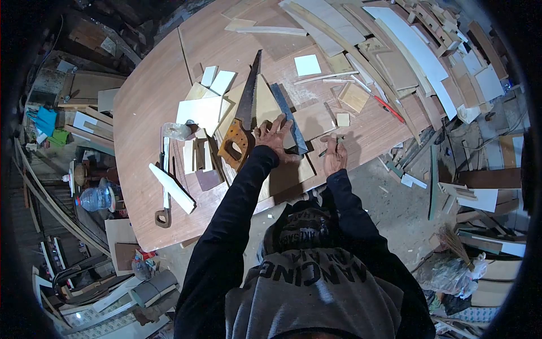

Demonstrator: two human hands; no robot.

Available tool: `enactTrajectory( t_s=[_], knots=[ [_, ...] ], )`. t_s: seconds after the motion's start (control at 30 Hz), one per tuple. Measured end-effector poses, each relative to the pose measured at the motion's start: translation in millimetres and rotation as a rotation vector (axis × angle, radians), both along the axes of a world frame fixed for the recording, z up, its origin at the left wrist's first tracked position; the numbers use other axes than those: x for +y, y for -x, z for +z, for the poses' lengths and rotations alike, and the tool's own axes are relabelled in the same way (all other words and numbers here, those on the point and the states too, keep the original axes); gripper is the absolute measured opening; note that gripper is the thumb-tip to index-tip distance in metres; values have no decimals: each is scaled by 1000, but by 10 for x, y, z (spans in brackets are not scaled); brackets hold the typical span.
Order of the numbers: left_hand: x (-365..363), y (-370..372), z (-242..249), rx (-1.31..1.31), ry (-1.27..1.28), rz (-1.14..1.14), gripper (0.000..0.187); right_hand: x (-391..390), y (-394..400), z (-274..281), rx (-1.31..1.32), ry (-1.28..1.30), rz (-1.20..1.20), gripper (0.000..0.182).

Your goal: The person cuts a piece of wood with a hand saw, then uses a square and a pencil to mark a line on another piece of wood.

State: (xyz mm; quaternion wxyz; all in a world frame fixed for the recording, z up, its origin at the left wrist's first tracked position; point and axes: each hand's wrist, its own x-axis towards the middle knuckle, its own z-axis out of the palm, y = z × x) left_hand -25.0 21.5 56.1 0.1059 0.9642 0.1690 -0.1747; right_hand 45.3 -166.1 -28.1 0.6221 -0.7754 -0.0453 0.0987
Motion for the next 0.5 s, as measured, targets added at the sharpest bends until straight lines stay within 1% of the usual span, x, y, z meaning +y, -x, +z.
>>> enactTrajectory(
  t_s=[0.07, 0.1, 0.17, 0.2, 0.27, 0.3, 0.33, 0.4, 0.5],
  knots=[
    [4, -7, 20, 22, -4, -11, 122, -9, -70, -55, 109, 177, 90, 55],
    [4, -14, 38, 46, -8, -24, 122, 9, -77, 46, 108, 176, 90, 55],
    [3, -34, 72, 64, -9, -23, 122, 114, -56, 367, 33, 52, 176, 39],
    [4, -31, 77, 85, -10, -20, 122, 207, -32, 362, 33, 51, 178, 39],
    [10, -6, 26, 50, -3, -15, 121, 374, -25, 347, -170, -258, 98, 22],
    [7, -2, 28, 15, 5, -12, 119, 382, -50, 353, -202, -174, 145, 18],
    [6, -5, 29, 16, 4, -11, 119, 413, -64, 354, -202, -175, 146, 18],
    [-3, -12, 30, 46, -33, -17, 124, 496, -76, 388, -167, -94, 163, 18],
    [-13, -13, 41, 47, -52, -14, 124, 565, -95, 476, -192, -81, 185, 19]
  ],
)
